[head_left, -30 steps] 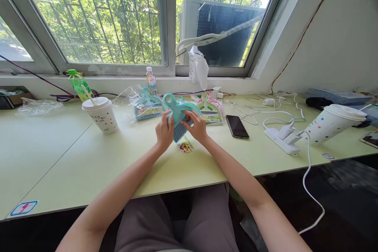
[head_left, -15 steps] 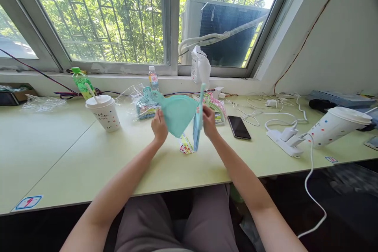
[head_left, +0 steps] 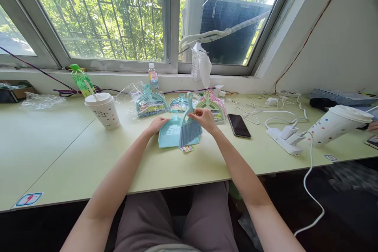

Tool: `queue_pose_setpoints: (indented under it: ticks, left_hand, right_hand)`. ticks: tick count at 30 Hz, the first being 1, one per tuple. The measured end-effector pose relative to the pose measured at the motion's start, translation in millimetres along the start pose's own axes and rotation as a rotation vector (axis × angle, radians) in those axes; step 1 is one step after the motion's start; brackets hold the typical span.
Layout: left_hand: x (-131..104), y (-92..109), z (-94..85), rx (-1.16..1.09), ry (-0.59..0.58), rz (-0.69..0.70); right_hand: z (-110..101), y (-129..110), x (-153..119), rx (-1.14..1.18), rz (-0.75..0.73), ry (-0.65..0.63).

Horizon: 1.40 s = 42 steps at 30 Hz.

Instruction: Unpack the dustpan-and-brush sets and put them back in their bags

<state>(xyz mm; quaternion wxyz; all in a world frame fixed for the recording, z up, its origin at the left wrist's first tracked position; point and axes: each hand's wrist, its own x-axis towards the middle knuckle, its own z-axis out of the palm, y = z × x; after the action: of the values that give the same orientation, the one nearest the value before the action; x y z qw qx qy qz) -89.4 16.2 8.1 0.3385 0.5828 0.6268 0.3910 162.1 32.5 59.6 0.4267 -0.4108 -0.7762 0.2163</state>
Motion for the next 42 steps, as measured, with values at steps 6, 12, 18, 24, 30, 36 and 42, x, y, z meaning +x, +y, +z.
queue_pose_setpoints:
  ticks: [6, 12, 18, 24, 30, 36, 42]
  left_hand:
    - [-1.2, 1.1, 3.0, 0.156, -0.014, 0.094]
    - [2.6, -3.5, 4.1, 0.282, -0.039, 0.122]
    - [4.7, -8.0, 6.5, 0.297, -0.024, 0.122]
    - [-0.3, -2.1, 8.0, 0.283, 0.006, 0.129]
    - [-0.2, -1.1, 10.2, 0.356, 0.025, 0.144]
    - [-1.5, 0.9, 9.7, 0.315, 0.023, 0.139]
    - [-4.3, 4.8, 9.2, 0.323, -0.04, 0.182]
  right_hand:
    - [11.3, -8.4, -9.0, -0.338, -0.016, -0.118]
    - [12.3, -13.6, -11.1, -0.402, -0.008, -0.134]
    - [19.7, -16.7, -12.1, -0.246, 0.058, -0.101]
    - [15.8, -17.9, -10.3, -0.054, 0.05, -0.209]
    - [35.0, -5.5, -15.3, -0.526, 0.07, -0.192]
    - [45.0, 0.5, -17.8, -0.655, 0.095, -0.225]
    - [46.5, 0.7, -18.9, -0.609, 0.062, -0.244]
